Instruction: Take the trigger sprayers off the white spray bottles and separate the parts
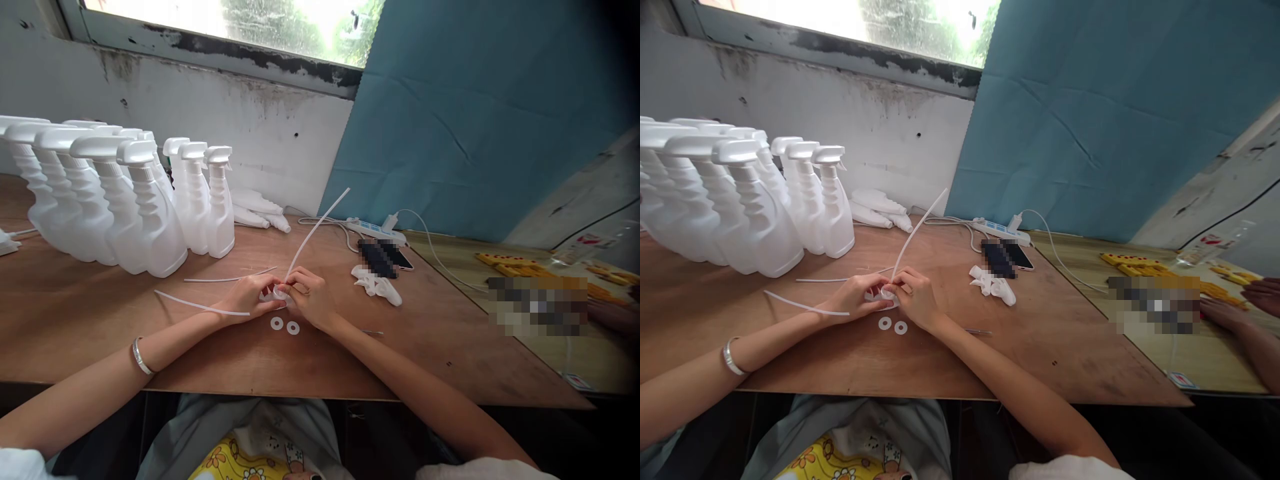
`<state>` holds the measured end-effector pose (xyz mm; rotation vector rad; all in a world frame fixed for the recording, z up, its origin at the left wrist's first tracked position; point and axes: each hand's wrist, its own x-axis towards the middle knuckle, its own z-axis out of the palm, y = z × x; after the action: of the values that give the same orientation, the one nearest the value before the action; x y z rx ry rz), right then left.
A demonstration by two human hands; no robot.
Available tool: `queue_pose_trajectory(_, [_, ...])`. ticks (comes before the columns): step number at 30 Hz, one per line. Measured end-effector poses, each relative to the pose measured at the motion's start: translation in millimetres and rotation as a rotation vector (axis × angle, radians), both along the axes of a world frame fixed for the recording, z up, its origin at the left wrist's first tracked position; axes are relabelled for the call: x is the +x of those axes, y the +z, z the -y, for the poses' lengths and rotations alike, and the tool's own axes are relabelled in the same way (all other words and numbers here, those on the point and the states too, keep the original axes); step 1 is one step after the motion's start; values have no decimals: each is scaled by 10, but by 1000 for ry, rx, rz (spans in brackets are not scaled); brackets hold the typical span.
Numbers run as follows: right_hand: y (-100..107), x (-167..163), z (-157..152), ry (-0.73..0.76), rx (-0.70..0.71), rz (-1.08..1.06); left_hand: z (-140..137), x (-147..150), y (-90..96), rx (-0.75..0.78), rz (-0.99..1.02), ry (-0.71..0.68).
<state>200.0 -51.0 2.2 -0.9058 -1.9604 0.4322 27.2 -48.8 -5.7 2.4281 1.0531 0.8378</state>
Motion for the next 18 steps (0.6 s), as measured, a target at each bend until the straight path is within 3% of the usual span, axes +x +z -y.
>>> queue_pose_trajectory(4, [-6, 43, 39, -47, 20, 52, 9, 9, -10, -29, 48, 9])
queue_pose_trajectory(6, [-6, 47, 92, -100, 175, 13, 18, 18, -28, -44, 87, 40])
queue_pose_trajectory(8, [-6, 2, 166, -104, 449, -20, 29, 32, -59, -72, 131, 51])
queue_pose_trajectory(10, [-3, -109, 245, 78, 681, 50, 31, 51, -99, -102, 164, 56])
queue_pose_trajectory(13, [28, -347, 325, 339, 721, 337, -17, 87, -152, -96, 170, 9])
queue_pose_trajectory(18, [215, -577, 299, 501, 784, 687, -146, 122, -118, -73, 75, -13])
